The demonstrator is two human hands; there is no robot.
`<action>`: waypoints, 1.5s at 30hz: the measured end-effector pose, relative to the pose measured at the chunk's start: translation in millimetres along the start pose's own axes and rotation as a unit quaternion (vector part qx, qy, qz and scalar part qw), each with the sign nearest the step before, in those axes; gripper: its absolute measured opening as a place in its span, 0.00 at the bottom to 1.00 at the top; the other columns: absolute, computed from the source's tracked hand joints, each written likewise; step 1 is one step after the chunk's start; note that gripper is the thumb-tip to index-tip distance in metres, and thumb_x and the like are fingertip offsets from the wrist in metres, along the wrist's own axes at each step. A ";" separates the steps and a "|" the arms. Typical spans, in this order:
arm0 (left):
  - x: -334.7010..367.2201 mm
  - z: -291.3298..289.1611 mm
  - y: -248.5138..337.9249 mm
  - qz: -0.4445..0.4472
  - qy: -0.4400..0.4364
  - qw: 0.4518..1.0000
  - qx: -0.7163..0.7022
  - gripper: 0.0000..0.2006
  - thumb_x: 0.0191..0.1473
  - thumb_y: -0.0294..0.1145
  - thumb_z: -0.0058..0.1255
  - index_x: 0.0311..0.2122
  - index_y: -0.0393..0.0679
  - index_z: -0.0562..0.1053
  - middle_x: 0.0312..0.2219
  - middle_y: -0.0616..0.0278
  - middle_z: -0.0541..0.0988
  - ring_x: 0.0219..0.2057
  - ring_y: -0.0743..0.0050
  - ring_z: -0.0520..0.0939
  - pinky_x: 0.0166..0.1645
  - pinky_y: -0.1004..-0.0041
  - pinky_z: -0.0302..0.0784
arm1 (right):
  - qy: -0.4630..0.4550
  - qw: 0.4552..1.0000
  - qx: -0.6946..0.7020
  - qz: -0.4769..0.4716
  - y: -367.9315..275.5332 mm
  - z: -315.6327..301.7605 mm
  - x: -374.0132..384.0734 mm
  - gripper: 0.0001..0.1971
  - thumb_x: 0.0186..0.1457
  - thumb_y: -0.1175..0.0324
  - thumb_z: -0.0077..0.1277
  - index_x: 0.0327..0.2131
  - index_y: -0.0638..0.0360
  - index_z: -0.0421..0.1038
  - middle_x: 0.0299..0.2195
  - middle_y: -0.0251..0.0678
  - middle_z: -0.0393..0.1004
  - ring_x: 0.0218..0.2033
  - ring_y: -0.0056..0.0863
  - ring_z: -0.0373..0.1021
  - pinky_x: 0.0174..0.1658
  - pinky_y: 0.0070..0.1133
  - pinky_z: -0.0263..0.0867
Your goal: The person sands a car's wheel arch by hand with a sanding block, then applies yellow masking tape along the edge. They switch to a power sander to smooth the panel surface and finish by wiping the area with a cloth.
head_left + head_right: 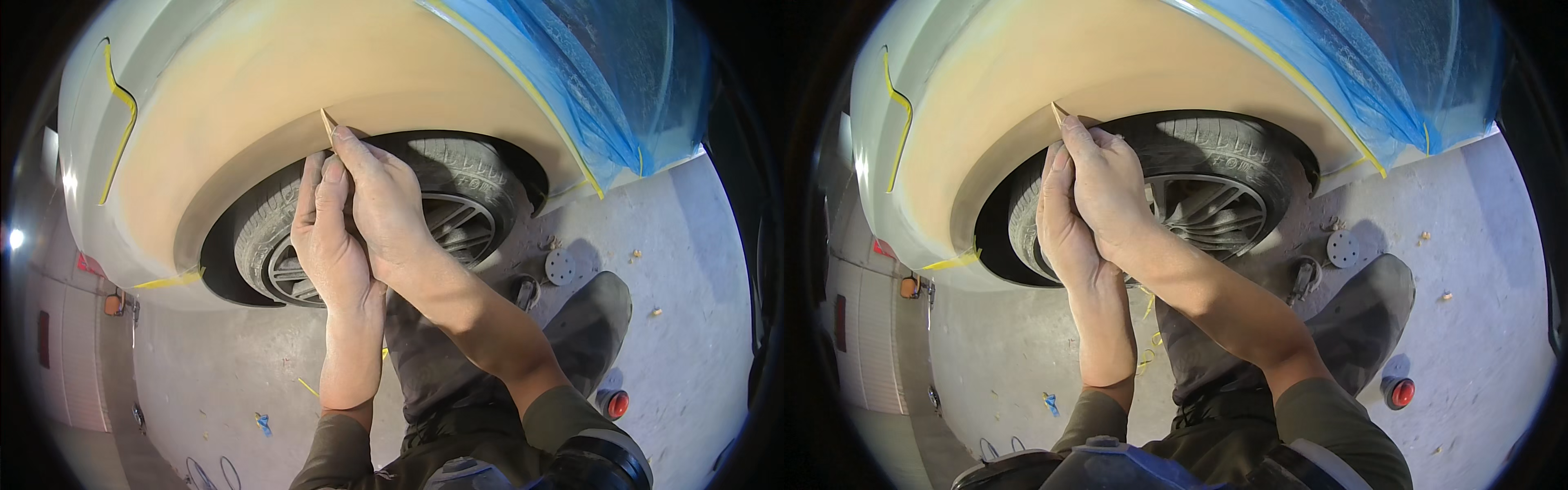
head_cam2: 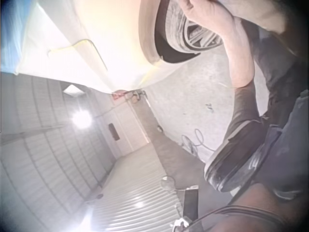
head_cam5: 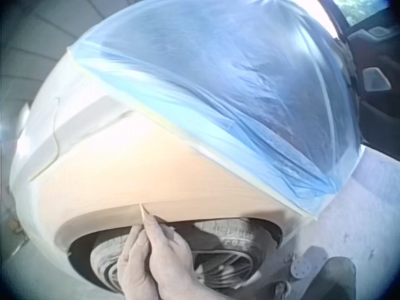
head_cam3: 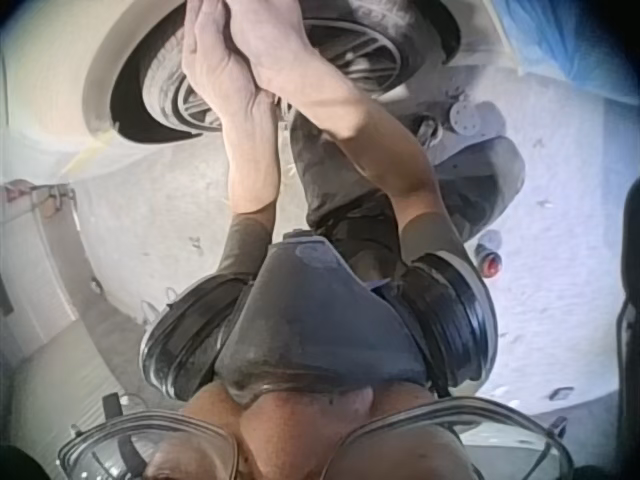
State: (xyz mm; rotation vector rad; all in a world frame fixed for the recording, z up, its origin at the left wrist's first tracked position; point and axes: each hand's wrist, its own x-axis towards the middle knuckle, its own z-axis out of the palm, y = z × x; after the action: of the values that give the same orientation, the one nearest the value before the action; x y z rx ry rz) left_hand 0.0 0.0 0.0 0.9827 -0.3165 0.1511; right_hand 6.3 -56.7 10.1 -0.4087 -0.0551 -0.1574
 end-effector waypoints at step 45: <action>-27.1 78.2 -86.4 -0.063 -0.057 0.981 0.177 0.13 0.66 0.26 0.44 0.49 0.31 0.75 0.43 0.59 0.78 0.45 0.74 0.79 0.51 0.74 0.74 | 0.108 0.984 0.131 -0.060 -81.6 -88.0 -17.3 0.12 0.66 0.60 0.52 0.36 0.60 0.76 0.31 0.28 0.73 0.33 0.16 0.67 0.40 0.17 0.64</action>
State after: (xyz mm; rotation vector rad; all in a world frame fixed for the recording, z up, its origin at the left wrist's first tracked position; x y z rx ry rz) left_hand -17.7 -112.3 -37.2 1.3636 -0.3371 0.0347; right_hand -22.2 -163.3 -40.1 -0.1240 0.1134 -0.3092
